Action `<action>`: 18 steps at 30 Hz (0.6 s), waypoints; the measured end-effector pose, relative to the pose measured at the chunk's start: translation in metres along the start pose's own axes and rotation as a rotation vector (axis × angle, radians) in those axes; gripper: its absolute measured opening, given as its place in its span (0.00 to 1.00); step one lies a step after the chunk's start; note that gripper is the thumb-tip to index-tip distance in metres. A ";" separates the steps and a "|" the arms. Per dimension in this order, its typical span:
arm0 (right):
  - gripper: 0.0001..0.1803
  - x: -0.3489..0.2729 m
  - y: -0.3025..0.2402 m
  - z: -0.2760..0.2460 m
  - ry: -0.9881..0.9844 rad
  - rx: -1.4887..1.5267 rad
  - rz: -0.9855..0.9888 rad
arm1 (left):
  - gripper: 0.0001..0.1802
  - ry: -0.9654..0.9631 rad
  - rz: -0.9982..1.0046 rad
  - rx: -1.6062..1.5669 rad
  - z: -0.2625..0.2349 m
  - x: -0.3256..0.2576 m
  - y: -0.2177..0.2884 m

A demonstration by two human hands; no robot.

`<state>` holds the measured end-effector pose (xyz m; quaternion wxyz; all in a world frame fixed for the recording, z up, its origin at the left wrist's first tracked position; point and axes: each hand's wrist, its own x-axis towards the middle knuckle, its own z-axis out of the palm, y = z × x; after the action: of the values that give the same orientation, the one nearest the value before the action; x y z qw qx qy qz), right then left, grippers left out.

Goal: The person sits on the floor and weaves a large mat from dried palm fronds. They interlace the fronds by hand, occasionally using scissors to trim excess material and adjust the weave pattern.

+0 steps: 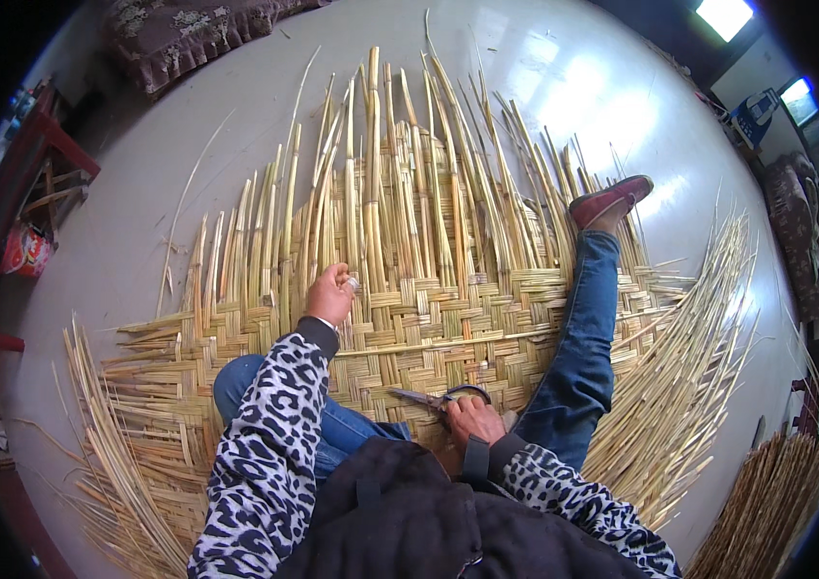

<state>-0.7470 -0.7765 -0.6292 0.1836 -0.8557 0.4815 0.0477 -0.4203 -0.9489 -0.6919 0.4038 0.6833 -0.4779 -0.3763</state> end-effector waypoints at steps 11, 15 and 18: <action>0.06 0.013 0.024 0.022 0.122 -0.275 0.066 | 0.33 -0.125 -0.109 0.153 0.010 0.003 0.040; 0.06 0.022 0.028 0.015 0.161 -0.186 -0.046 | 0.23 -0.124 -0.097 0.207 0.009 0.001 0.048; 0.08 0.021 0.029 0.003 0.058 0.013 -0.037 | 0.19 -0.132 -0.057 0.175 0.005 0.001 0.047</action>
<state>-0.7600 -0.8058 -0.6452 0.1758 -0.8643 0.4709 0.0162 -0.4403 -0.9611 -0.6514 0.2994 0.7031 -0.5149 -0.3884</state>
